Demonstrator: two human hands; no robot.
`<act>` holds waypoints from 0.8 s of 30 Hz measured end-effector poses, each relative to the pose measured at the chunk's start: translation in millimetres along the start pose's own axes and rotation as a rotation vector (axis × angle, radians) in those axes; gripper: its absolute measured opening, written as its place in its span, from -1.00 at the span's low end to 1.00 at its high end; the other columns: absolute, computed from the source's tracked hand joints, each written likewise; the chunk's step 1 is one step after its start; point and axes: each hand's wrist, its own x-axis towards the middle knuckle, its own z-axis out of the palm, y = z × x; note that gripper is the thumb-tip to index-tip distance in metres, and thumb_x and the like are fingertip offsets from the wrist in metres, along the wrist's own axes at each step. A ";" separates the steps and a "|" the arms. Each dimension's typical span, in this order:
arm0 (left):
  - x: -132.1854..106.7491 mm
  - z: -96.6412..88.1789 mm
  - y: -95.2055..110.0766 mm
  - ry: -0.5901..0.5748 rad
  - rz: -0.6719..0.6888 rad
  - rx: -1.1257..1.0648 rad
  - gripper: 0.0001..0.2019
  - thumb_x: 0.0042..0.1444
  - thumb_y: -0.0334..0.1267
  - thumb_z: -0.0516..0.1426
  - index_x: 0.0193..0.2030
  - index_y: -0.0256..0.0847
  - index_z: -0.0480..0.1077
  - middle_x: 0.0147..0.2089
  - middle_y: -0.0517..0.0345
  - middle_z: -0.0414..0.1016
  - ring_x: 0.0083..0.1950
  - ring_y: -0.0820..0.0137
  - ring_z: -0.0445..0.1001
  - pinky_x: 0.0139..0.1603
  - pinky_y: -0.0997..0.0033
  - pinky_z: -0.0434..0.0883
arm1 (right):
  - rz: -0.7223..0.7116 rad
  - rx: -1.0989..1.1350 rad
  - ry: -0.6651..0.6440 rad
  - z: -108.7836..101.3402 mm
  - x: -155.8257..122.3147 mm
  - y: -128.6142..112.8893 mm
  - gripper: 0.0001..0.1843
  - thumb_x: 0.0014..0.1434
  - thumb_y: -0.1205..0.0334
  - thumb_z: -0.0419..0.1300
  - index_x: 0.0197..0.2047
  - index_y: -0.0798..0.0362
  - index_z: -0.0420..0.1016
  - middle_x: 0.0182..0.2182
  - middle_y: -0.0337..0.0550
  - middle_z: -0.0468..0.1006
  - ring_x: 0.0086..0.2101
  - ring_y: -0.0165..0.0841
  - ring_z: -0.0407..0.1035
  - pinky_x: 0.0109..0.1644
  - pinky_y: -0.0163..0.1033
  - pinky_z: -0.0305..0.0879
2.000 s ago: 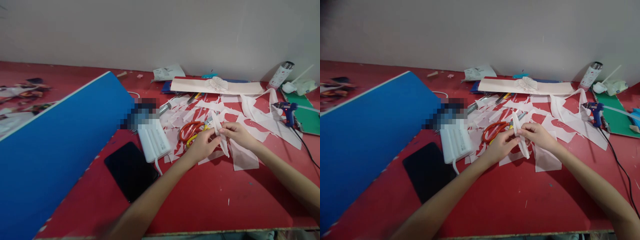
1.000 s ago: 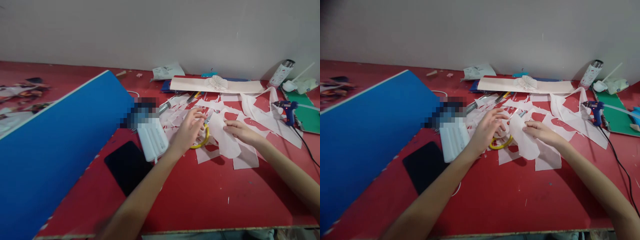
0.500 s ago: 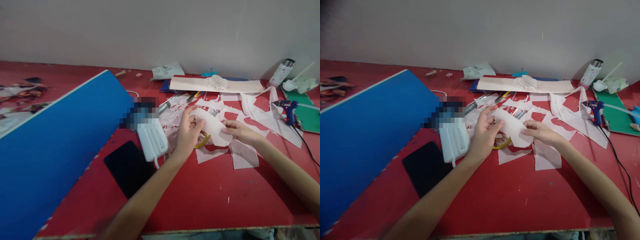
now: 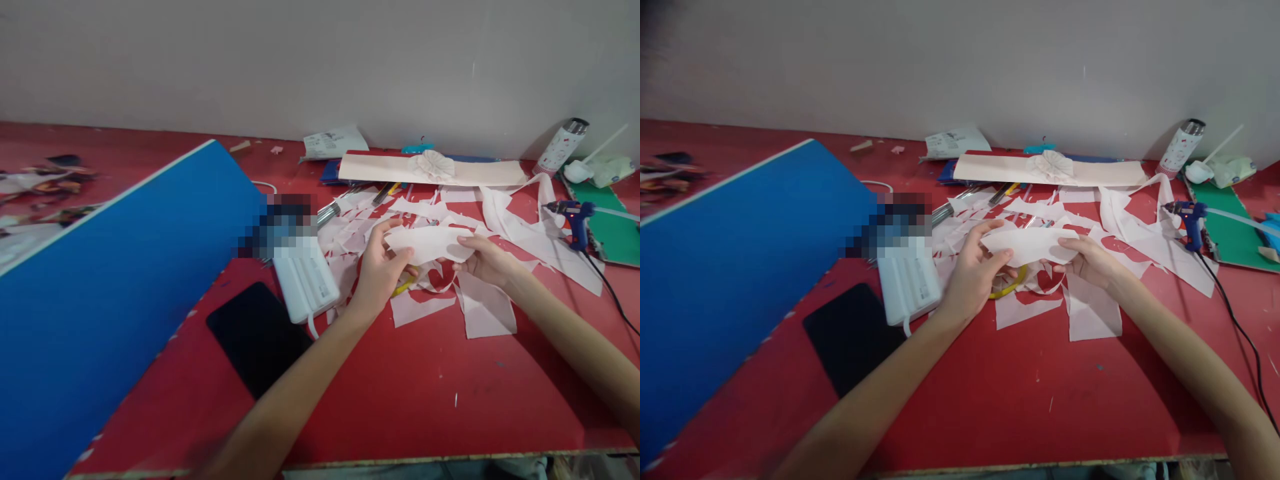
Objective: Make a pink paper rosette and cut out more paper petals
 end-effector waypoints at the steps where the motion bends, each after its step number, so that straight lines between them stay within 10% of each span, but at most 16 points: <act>1: 0.4 -0.3 -0.3 -0.003 -0.003 0.005 -0.54 0.00 -0.30 0.12 0.09 -0.12 0.17 -0.29 0.21 0.31 -0.47 0.54 0.37 -0.52 0.54 0.44 | 0.009 -0.007 -0.031 0.2 -0.1 0.5 -0.86 0.02 0.27 0.27 -0.30 0.08 0.49 -0.39 -0.21 0.56 -0.38 -0.45 0.47 -0.32 -0.39 0.45; 9: 15.9 -25.5 -4.6 0.063 0.374 0.638 -0.60 0.04 -0.34 0.04 0.07 -0.15 0.22 -0.09 0.02 0.40 -0.11 0.27 0.45 -0.15 0.26 0.45 | -0.062 -0.020 0.095 -2.7 3.9 -0.3 -0.92 -0.02 0.34 0.28 -0.44 0.08 0.43 -0.50 -0.27 0.53 -0.48 -0.48 0.46 -0.32 -0.39 0.50; 14: 24.4 -40.4 -10.3 -0.187 0.385 1.217 -0.54 -0.06 -0.25 0.13 0.05 -0.19 0.29 0.09 -0.17 0.38 0.13 -0.07 0.31 0.06 -0.06 0.31 | -0.120 -0.012 0.195 -5.8 5.2 -4.4 -0.95 0.00 0.36 0.25 -0.44 0.08 0.43 -0.49 -0.24 0.52 -0.45 -0.44 0.50 -0.40 -0.42 0.47; 24: 26.5 -41.8 -11.1 -0.277 0.404 1.345 -0.50 -0.03 -0.17 0.11 0.11 -0.12 0.27 0.05 -0.16 0.46 0.00 -0.06 0.44 -0.06 -0.02 0.35 | -0.181 0.135 0.291 -13.3 5.3 -17.0 -0.92 -0.04 0.39 0.24 -0.51 0.09 0.42 -0.59 -0.24 0.48 -0.46 -0.41 0.51 -0.40 -0.44 0.46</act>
